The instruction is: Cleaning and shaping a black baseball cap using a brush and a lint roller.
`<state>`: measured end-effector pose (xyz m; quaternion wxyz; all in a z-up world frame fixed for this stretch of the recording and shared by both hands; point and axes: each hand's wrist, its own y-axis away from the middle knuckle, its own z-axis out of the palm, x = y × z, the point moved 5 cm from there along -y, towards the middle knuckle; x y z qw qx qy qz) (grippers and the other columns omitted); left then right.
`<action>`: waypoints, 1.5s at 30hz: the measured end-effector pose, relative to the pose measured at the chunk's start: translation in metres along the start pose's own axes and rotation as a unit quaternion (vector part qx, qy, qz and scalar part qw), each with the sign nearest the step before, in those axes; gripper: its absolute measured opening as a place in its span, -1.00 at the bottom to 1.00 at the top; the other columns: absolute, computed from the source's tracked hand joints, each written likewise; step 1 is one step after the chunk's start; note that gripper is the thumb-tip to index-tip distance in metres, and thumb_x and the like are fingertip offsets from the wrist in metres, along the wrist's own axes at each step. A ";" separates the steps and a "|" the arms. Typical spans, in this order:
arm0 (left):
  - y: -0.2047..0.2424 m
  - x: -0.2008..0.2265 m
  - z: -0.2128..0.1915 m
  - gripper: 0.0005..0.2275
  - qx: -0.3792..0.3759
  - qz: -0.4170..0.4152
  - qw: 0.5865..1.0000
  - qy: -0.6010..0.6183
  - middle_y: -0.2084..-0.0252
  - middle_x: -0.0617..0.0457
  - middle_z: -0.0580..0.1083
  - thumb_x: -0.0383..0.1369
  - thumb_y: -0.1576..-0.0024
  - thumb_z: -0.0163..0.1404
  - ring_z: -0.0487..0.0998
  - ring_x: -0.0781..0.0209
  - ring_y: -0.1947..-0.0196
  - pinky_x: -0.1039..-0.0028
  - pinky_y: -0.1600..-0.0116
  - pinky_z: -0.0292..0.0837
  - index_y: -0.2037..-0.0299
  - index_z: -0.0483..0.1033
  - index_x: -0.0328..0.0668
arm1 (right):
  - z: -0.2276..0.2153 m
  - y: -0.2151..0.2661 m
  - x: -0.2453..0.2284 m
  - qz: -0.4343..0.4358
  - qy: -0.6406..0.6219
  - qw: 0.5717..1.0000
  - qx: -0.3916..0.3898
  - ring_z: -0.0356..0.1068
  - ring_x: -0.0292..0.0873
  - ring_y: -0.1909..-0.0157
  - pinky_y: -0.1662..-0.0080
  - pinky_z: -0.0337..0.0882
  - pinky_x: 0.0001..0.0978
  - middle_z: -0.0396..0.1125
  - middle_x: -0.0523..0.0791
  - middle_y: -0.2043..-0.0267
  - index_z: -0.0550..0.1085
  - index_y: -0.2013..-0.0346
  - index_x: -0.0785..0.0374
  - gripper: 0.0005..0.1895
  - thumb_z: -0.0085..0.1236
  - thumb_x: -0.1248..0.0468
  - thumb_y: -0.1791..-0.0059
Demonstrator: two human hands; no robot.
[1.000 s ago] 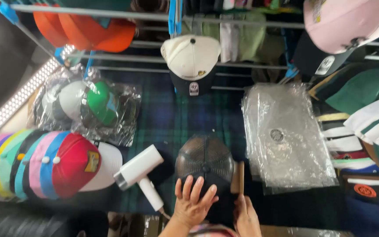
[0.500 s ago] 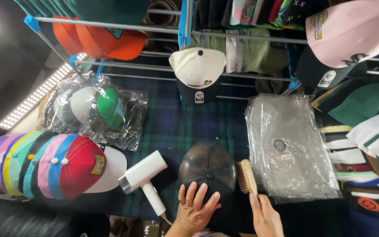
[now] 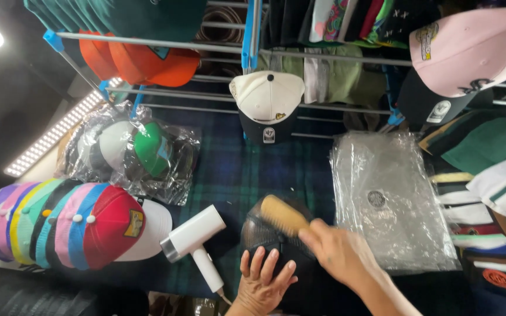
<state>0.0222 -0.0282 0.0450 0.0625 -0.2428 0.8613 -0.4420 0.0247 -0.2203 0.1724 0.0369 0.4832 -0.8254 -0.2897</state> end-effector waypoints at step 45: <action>-0.116 -0.088 -0.036 -0.66 -0.624 -0.304 0.690 0.207 0.21 -0.11 0.59 0.00 -0.26 -0.04 0.57 -0.20 0.15 0.11 0.12 0.38 0.28 0.44 -0.12 | 0.101 0.044 -0.037 -0.328 -0.005 0.841 0.430 0.27 -0.06 -0.14 -0.03 0.22 -0.12 0.29 -0.22 0.01 0.59 0.02 -0.09 -0.72 0.15 0.01 -0.01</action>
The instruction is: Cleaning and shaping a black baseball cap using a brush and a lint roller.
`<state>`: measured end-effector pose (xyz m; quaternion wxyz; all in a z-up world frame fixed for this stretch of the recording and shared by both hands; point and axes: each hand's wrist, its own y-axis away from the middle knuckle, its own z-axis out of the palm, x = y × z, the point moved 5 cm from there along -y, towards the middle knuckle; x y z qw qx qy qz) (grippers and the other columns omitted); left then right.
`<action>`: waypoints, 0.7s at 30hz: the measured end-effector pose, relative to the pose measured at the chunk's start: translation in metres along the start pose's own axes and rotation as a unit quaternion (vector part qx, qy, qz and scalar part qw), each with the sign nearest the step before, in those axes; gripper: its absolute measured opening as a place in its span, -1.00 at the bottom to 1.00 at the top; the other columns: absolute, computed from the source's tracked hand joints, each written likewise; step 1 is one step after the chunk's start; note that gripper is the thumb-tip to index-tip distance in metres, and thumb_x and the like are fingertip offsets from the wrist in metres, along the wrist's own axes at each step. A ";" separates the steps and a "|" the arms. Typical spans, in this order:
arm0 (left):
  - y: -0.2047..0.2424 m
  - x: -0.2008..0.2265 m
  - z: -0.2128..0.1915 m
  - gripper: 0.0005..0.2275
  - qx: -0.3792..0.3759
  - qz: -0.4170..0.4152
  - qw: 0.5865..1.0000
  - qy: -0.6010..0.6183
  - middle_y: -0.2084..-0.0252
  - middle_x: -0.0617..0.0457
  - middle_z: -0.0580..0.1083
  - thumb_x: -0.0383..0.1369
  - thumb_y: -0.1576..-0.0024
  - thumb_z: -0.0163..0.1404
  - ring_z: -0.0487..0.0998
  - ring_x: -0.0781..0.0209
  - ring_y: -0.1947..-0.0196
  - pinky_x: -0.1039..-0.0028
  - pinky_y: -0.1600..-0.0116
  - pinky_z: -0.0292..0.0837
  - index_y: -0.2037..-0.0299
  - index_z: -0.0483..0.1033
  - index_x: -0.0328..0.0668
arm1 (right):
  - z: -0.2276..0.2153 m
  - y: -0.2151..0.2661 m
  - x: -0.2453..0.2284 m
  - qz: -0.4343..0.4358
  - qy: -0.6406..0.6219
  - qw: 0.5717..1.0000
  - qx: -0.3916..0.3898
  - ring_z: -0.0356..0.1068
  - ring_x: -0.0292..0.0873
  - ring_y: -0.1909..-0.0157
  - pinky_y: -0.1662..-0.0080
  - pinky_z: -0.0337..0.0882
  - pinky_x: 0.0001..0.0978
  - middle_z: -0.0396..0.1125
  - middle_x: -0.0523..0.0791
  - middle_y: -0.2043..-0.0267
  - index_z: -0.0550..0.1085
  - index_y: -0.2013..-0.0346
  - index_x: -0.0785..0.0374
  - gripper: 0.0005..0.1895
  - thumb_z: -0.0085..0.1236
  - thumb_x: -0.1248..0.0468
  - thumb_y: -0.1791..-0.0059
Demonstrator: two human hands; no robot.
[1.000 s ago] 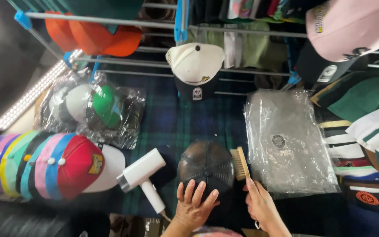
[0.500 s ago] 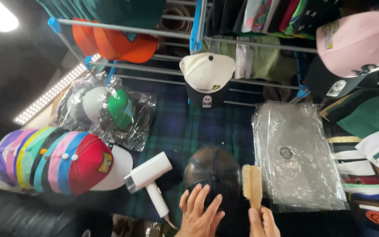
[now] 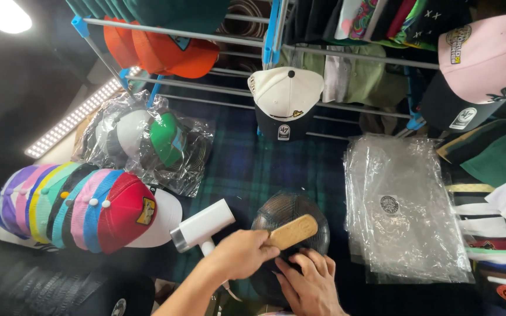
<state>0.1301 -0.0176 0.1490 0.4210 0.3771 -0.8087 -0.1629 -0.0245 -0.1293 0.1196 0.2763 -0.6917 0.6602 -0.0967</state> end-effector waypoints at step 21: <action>-0.079 -0.003 -0.092 -0.64 -0.004 -0.191 0.977 -0.094 0.23 -0.05 0.60 -0.60 0.00 -0.18 0.63 -0.14 0.45 0.26 0.31 0.56 0.09 0.61 -0.13 | 0.016 0.012 0.004 0.032 -0.017 0.997 0.075 0.30 -0.18 -0.12 -0.02 0.24 -0.19 0.32 -0.34 0.13 0.62 0.09 -0.23 -0.65 0.38 0.14 0.17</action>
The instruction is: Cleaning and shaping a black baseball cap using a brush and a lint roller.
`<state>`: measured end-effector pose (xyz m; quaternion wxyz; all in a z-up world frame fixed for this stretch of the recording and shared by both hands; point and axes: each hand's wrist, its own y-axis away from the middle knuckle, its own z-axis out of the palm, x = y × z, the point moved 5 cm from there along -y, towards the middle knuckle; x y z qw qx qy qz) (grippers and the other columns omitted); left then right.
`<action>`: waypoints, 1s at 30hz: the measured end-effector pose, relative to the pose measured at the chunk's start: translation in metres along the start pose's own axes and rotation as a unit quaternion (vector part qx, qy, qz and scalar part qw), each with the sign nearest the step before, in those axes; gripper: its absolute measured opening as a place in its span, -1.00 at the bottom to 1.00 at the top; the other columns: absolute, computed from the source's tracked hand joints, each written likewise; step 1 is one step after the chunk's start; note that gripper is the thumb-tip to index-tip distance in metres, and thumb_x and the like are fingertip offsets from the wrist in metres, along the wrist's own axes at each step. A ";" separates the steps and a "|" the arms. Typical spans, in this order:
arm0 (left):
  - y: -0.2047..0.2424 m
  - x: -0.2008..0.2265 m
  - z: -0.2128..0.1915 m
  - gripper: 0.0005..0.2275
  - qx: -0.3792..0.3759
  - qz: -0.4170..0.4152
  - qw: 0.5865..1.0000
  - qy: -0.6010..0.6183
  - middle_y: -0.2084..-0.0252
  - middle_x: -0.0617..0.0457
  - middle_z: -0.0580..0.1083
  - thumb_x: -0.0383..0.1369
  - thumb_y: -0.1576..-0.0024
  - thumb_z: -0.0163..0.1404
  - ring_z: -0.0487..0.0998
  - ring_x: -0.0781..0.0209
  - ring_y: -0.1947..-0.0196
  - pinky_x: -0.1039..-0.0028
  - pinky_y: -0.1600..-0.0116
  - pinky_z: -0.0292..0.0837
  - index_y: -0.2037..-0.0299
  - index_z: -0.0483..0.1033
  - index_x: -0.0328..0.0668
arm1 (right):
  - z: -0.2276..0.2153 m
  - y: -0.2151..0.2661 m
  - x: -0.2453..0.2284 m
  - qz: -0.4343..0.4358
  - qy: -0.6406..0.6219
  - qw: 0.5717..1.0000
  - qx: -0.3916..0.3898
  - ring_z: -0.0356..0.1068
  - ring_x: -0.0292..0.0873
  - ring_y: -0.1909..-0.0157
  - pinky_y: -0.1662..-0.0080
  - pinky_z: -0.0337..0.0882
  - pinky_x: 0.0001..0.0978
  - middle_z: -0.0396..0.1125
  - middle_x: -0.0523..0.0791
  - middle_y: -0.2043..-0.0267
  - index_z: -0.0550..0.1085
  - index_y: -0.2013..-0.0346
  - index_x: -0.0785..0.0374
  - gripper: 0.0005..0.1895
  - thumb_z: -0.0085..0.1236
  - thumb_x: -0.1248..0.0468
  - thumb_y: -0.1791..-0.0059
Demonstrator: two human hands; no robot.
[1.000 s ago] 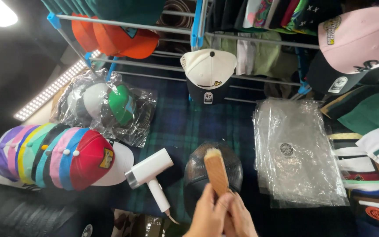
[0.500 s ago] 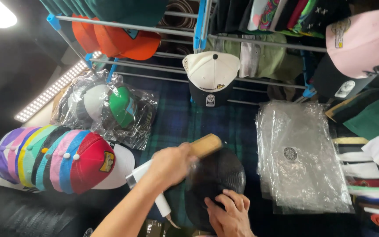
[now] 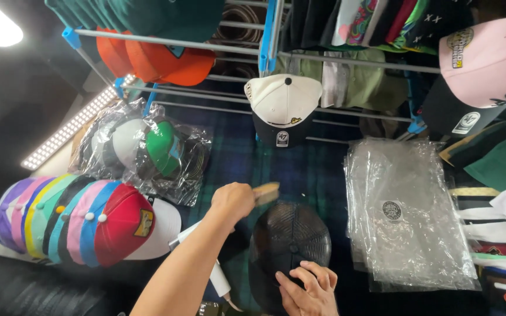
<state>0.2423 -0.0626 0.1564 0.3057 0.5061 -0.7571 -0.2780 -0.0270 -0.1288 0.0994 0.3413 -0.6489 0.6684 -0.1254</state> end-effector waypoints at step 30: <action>0.060 -0.033 0.274 -0.78 0.285 0.200 0.869 0.351 0.25 -0.16 0.44 -0.13 -0.33 -0.20 0.50 -0.46 0.26 -0.13 0.24 0.24 0.18 0.26 -0.07 | 0.028 -0.056 0.088 0.270 -0.153 0.945 -0.106 0.24 -0.10 -0.36 -0.37 0.17 -0.18 0.31 -0.10 -0.27 0.56 -0.10 0.15 -0.63 -0.04 0.16 -0.08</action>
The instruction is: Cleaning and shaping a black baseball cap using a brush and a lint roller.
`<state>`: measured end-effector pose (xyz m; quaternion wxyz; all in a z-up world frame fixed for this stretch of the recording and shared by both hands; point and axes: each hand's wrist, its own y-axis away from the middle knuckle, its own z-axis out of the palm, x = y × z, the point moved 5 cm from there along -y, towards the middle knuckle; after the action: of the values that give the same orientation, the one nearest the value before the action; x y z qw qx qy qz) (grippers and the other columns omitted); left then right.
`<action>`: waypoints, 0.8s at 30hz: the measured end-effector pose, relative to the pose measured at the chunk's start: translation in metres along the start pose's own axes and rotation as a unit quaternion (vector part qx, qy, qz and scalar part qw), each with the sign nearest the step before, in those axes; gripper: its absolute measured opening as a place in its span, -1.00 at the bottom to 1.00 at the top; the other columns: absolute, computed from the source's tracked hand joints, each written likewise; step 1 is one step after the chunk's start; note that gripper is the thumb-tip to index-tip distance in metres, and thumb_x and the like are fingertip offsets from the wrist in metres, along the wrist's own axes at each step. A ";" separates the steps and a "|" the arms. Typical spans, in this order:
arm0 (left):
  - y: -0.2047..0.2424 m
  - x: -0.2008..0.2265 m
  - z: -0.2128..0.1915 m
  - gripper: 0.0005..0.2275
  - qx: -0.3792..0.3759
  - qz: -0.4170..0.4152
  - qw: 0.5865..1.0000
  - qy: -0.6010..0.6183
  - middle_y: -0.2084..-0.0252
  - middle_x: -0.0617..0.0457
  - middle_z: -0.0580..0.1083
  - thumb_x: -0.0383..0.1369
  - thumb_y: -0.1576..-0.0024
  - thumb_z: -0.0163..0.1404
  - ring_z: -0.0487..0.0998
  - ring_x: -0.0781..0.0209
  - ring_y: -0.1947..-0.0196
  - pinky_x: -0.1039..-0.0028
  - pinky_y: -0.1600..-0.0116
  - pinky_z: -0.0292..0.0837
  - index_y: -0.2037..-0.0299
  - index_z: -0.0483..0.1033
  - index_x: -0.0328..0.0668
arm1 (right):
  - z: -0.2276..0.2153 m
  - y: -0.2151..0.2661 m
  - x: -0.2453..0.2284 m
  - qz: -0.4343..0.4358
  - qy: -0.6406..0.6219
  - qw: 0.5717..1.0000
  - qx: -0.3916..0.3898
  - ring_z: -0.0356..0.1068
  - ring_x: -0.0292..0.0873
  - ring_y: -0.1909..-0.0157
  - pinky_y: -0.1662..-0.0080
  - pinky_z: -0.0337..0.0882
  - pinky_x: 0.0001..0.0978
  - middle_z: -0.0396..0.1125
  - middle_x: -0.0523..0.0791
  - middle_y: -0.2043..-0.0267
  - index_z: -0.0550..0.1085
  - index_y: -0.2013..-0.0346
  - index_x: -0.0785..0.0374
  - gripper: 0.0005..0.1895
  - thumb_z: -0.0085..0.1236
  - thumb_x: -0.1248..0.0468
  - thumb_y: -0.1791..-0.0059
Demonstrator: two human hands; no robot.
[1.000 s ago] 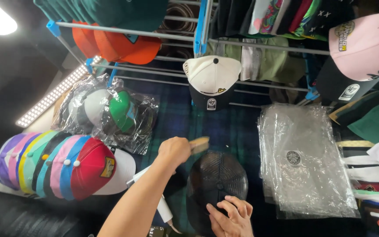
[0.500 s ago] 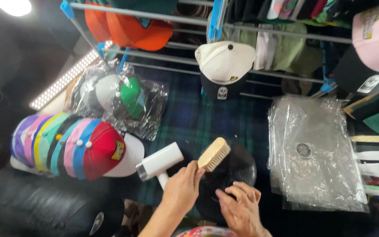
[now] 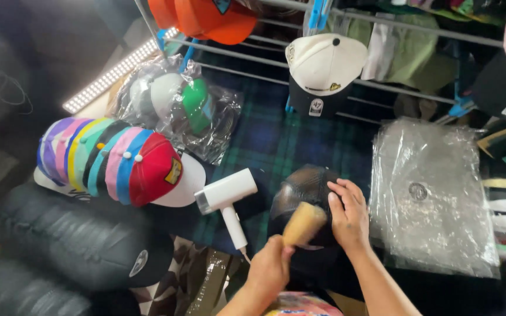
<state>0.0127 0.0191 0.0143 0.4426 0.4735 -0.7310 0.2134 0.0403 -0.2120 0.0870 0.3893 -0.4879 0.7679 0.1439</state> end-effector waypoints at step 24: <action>0.011 -0.028 -0.042 -0.64 -0.095 -0.377 0.921 0.020 0.22 -0.33 0.55 -0.01 -0.36 -0.42 0.58 -0.29 0.34 0.00 0.16 0.41 0.19 0.28 -0.09 | -0.005 0.008 -0.021 0.017 0.006 1.000 -0.013 0.18 -0.08 -0.42 -0.33 0.23 -0.13 0.27 -0.11 -0.34 0.53 -0.15 0.16 -0.59 -0.18 0.15 -0.12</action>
<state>0.0264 0.0690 0.0134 0.5478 0.6655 -0.5060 -0.0306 0.0361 -0.1977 0.1047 0.3760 -0.4810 0.7761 0.1578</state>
